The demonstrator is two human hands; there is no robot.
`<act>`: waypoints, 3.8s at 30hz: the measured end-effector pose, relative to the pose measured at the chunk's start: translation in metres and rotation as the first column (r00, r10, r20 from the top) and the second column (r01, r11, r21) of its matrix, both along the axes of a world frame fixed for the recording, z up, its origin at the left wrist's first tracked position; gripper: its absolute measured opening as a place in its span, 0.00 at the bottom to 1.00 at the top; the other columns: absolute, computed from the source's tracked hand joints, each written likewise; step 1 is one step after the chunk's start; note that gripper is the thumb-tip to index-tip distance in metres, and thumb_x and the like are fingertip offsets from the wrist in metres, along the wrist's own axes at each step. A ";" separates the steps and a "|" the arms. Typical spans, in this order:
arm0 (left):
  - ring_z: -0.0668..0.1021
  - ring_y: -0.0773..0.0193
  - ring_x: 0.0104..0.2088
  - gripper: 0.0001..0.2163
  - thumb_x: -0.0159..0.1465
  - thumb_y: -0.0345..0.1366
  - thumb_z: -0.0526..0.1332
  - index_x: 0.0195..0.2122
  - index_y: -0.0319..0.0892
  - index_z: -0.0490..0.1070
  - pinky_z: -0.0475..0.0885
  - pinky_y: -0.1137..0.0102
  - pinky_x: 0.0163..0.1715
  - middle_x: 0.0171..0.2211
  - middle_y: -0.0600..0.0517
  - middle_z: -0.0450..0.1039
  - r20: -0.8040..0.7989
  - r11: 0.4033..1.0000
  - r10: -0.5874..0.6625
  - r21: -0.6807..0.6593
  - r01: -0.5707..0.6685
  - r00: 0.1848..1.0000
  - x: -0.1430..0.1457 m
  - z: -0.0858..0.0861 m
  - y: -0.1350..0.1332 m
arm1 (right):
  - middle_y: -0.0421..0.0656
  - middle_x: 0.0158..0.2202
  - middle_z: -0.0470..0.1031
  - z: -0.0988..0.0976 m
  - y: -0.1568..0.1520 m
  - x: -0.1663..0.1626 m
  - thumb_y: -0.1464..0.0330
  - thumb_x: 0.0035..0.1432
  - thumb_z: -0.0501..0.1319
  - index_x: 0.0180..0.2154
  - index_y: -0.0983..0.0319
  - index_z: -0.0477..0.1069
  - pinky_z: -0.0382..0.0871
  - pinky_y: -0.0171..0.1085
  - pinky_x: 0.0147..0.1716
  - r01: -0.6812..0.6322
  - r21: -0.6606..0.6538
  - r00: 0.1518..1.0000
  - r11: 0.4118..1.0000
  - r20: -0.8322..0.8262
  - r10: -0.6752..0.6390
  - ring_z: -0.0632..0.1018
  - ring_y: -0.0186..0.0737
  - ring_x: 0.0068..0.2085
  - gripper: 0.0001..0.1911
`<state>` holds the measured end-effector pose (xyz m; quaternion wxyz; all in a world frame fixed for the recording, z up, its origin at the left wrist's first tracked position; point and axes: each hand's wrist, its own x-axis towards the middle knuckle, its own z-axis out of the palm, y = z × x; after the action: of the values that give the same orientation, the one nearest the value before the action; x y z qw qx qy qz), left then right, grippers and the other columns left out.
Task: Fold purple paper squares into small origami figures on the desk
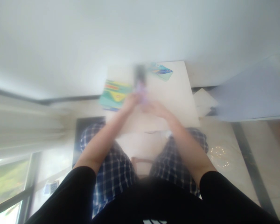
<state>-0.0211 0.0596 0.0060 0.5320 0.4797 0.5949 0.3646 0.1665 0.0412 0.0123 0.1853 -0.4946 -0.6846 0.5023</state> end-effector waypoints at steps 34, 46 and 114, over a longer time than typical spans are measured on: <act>0.82 0.50 0.48 0.17 0.62 0.41 0.67 0.48 0.36 0.76 0.78 0.65 0.46 0.37 0.44 0.82 0.286 1.000 -0.009 0.009 0.007 0.958 0.013 -0.012 0.005 | 0.43 0.27 0.81 0.000 0.003 0.001 0.65 0.62 0.62 0.29 0.64 0.80 0.73 0.34 0.36 0.132 0.099 0.991 0.986 -0.031 -0.129 0.82 0.40 0.33 0.13; 0.76 0.52 0.58 0.17 0.59 0.49 0.67 0.40 0.40 0.80 0.70 0.64 0.59 0.52 0.44 0.78 0.031 0.971 -0.172 0.172 0.164 0.985 -0.003 -0.008 0.001 | 0.41 0.21 0.78 0.005 0.004 0.006 0.64 0.62 0.59 0.26 0.65 0.78 0.68 0.30 0.26 0.095 0.102 0.995 0.990 -0.026 -0.093 0.77 0.34 0.24 0.17; 0.81 0.55 0.47 0.18 0.56 0.50 0.68 0.41 0.42 0.79 0.78 0.69 0.42 0.44 0.46 0.81 0.239 0.993 0.077 0.071 -0.096 0.968 -0.003 0.009 -0.004 | 0.42 0.17 0.74 0.000 -0.001 0.002 0.36 0.48 0.61 0.24 0.64 0.76 0.68 0.33 0.21 0.197 -0.122 0.933 0.973 -0.282 -0.224 0.72 0.34 0.20 0.35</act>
<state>-0.0243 0.0559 0.0155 0.5623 0.4281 0.5323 0.4660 0.1681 0.0401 0.0123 0.3149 -0.4930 -0.5687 0.5783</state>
